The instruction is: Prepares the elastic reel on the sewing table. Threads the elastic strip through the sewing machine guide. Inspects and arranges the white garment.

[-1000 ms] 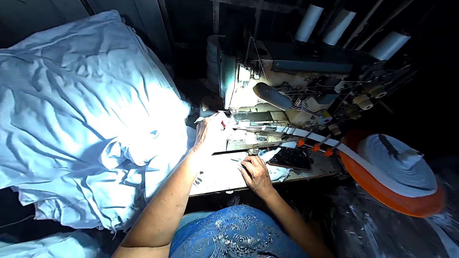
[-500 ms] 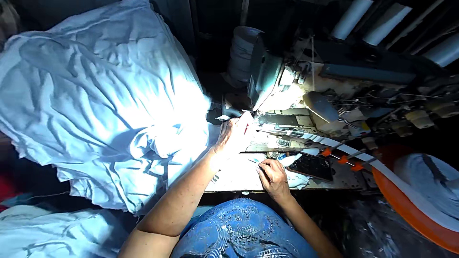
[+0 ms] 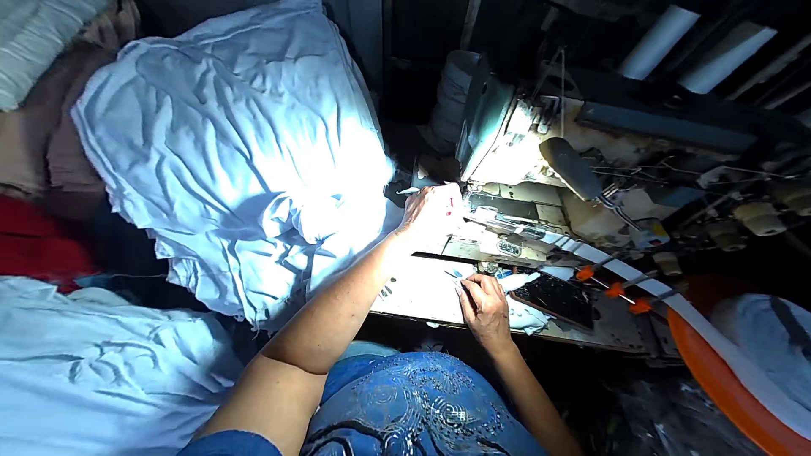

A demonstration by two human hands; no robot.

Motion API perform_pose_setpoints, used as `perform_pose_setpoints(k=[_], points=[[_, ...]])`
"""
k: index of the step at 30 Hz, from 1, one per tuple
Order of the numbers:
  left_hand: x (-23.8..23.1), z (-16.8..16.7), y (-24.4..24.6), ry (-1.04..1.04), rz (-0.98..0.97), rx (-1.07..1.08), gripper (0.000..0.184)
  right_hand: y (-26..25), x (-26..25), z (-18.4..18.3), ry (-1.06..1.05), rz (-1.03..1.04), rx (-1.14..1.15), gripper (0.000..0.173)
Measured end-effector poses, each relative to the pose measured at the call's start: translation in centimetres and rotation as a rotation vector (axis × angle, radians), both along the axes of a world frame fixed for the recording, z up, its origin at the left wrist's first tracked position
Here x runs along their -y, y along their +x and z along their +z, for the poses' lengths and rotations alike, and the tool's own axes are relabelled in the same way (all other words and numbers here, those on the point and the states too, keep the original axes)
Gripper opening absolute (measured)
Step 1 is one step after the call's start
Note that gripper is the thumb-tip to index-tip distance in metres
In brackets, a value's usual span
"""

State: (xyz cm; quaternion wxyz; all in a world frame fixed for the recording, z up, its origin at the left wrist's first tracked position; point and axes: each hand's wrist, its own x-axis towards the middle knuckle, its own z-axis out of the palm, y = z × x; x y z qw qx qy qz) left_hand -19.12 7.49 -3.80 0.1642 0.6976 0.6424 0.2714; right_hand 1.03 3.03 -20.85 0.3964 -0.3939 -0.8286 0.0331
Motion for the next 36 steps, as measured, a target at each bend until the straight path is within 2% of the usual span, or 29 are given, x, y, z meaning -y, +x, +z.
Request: perform_pose_setpoints(k=[6, 15, 19, 23, 28, 32, 36], points=[[-0.2, -1.8, -0.2, 0.218, -0.057, 0.028, 0.007, -0.1, 0.0, 0.1, 0.001, -0.004, -0.006, 0.022], [0.0, -1.4, 0.4, 0.135, 0.007, -0.017, 0.014, -0.6, 0.2, 0.3, 0.02, -0.034, 0.028, 0.021], [-0.3, -2.7, 0.2, 0.287, -0.048, 0.001, 0.011, -0.8, 0.3, 0.4, 0.027, -0.075, 0.038, 0.019], [0.9, -2.4, 0.3, 0.47, -0.114, -0.107, 0.01, -1.3, 0.0, 0.8, 0.07, -0.128, 0.087, 0.016], [0.6, -2.1, -0.3, 0.363, -0.152, -0.079, 0.009, -0.8, -0.5, 1.2, 0.04, -0.07, -0.011, 0.015], [0.2, -2.5, -0.9, 0.32, -0.141, 0.061, 0.01, -0.4, 0.1, 6.4, -0.188, -0.018, -0.307, 0.023], [-0.1, -2.8, -1.1, 0.334, -0.151, 0.046, 0.012, -0.6, -1.1, 11.0, -0.236, -0.098, -0.218, 0.027]])
